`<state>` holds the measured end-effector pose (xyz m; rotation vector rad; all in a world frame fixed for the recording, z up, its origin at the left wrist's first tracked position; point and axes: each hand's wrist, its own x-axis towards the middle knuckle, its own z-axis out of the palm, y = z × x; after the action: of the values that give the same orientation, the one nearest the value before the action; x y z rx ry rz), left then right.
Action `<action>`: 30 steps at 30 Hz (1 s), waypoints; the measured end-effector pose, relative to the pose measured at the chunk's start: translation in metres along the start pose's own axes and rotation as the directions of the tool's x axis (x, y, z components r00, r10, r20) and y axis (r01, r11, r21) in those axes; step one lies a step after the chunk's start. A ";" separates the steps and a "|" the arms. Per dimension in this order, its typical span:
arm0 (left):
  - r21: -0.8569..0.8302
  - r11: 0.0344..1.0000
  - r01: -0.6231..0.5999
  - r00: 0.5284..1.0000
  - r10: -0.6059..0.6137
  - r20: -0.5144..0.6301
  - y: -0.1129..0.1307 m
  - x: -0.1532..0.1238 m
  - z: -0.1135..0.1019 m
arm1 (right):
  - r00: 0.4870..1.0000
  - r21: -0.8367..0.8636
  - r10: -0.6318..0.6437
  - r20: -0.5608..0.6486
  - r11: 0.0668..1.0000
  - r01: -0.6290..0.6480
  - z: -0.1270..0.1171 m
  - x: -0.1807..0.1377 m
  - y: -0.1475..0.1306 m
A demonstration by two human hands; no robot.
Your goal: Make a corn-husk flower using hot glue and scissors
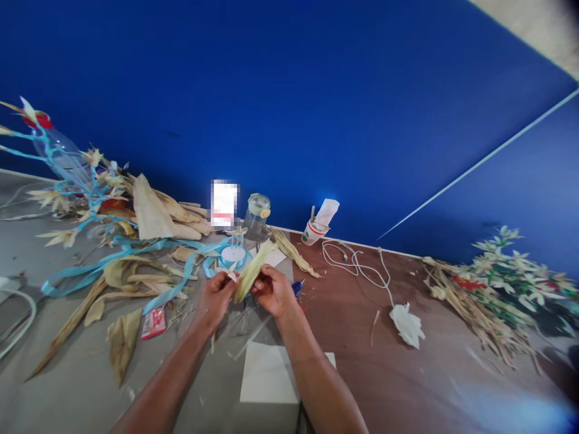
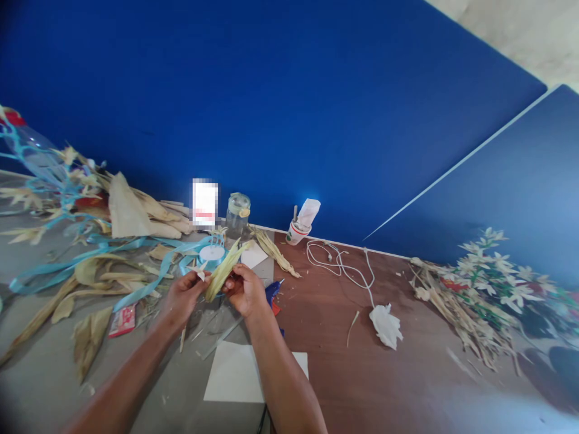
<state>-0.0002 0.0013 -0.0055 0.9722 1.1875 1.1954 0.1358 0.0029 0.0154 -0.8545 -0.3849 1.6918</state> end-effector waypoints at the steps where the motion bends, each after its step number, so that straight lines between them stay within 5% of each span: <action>1: -0.018 1.000 0.008 1.000 -0.008 -0.001 0.000 0.000 0.000 | 1.000 0.010 0.004 0.005 1.000 -0.004 0.000 0.000 0.000; 14: 0.080 0.996 -0.044 0.999 0.043 0.009 -0.012 0.002 -0.002 | 0.970 -0.213 -0.241 -0.038 0.950 0.227 0.004 -0.006 -0.004; 20: 0.179 0.970 -0.166 0.985 0.171 -0.014 -0.004 -0.003 0.000 | 0.952 -0.334 -0.287 -0.102 0.912 0.240 0.008 -0.007 0.003; 26: 0.283 0.941 -0.184 0.979 0.200 -0.027 0.008 -0.010 0.004 | 0.971 -0.421 -0.234 -0.056 0.887 0.189 0.013 -0.010 0.014; 30: 0.174 0.974 -0.145 0.988 0.151 -0.017 0.004 -0.007 0.001 | 0.988 -0.351 -0.156 -0.018 0.926 0.139 0.012 -0.010 0.015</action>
<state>0.0007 -0.0047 -0.0004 1.1939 1.2765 1.2427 0.1176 -0.0090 0.0172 -1.0928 -0.7165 1.4822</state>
